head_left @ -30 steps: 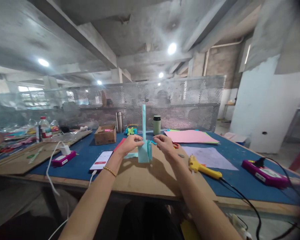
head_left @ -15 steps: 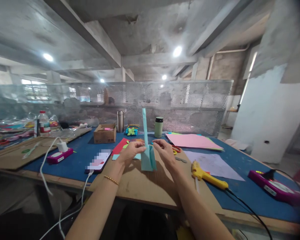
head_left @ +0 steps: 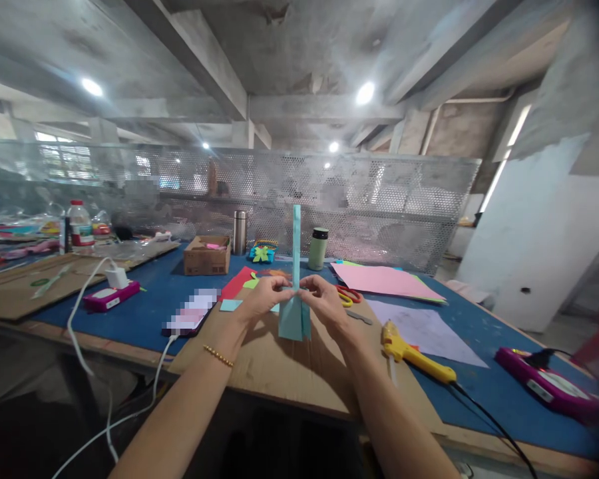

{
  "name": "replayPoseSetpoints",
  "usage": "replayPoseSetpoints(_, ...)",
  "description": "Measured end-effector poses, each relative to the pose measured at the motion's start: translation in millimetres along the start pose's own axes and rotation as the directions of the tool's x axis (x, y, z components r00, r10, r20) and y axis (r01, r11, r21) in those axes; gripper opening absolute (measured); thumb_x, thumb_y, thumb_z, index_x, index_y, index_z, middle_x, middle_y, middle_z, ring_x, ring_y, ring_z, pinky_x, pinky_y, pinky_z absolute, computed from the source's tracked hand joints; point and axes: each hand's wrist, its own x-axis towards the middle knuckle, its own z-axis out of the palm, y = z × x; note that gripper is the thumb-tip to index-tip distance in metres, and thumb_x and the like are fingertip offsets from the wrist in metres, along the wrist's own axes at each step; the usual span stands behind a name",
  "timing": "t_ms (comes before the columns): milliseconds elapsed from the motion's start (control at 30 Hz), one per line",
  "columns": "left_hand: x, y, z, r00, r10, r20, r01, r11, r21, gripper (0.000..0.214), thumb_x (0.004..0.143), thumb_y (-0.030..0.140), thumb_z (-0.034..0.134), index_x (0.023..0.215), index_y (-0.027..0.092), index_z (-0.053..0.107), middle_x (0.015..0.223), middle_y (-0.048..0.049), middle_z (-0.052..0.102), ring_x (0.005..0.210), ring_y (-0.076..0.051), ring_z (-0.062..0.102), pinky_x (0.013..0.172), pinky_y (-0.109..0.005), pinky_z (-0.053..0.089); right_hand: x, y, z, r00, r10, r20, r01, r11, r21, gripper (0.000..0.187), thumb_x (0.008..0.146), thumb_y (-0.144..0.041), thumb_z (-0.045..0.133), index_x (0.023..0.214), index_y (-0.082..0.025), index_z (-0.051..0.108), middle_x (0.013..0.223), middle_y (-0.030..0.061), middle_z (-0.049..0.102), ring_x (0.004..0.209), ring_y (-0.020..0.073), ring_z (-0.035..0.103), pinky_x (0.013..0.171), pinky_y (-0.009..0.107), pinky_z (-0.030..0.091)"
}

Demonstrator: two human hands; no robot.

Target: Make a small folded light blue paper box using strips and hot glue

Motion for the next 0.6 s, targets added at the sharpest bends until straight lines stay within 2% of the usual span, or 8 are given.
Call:
replayPoseSetpoints(133,-1.3,1.3,1.6,1.000,-0.011,0.023,0.011,0.999,-0.031,0.034,0.070,0.040,0.074,0.088,0.011,0.069,0.081,-0.0028,0.064,0.076,-0.015,0.054,0.070,-0.026,0.039,-0.2,-0.8,1.6,1.000,0.022,0.012,-0.022,1.000,-0.021,0.014,0.068,-0.026,0.057,0.080,-0.018,0.059,0.082,0.0007,0.061,0.076,0.0164,0.055,0.069,0.028,0.042)
replayPoseSetpoints(400,-3.8,4.1,1.4,1.000,-0.008,0.013,0.008,1.000,0.012,0.029,0.070,0.036,0.073,0.087,0.011,0.071,0.084,-0.0033,0.066,0.076,-0.015,0.054,0.069,-0.026,0.038,0.5,0.8,1.6,0.997,0.059,0.048,-0.063,0.995,0.079,0.013,0.065,-0.028,0.057,0.075,-0.019,0.058,0.076,-0.0008,0.058,0.074,0.0162,0.052,0.068,0.028,0.041)
replayPoseSetpoints(600,-5.8,3.7,2.2,1.000,-0.013,0.026,0.013,1.000,-0.027,0.033,0.070,0.037,0.073,0.090,0.011,0.073,0.087,-0.0055,0.068,0.077,-0.016,0.055,0.070,-0.026,0.039,2.7,4.5,-0.2,0.993,0.063,0.105,-0.081,0.981,0.175,0.013,0.063,-0.030,0.061,0.070,-0.019,0.060,0.075,0.0002,0.059,0.072,0.0163,0.052,0.068,0.028,0.040)
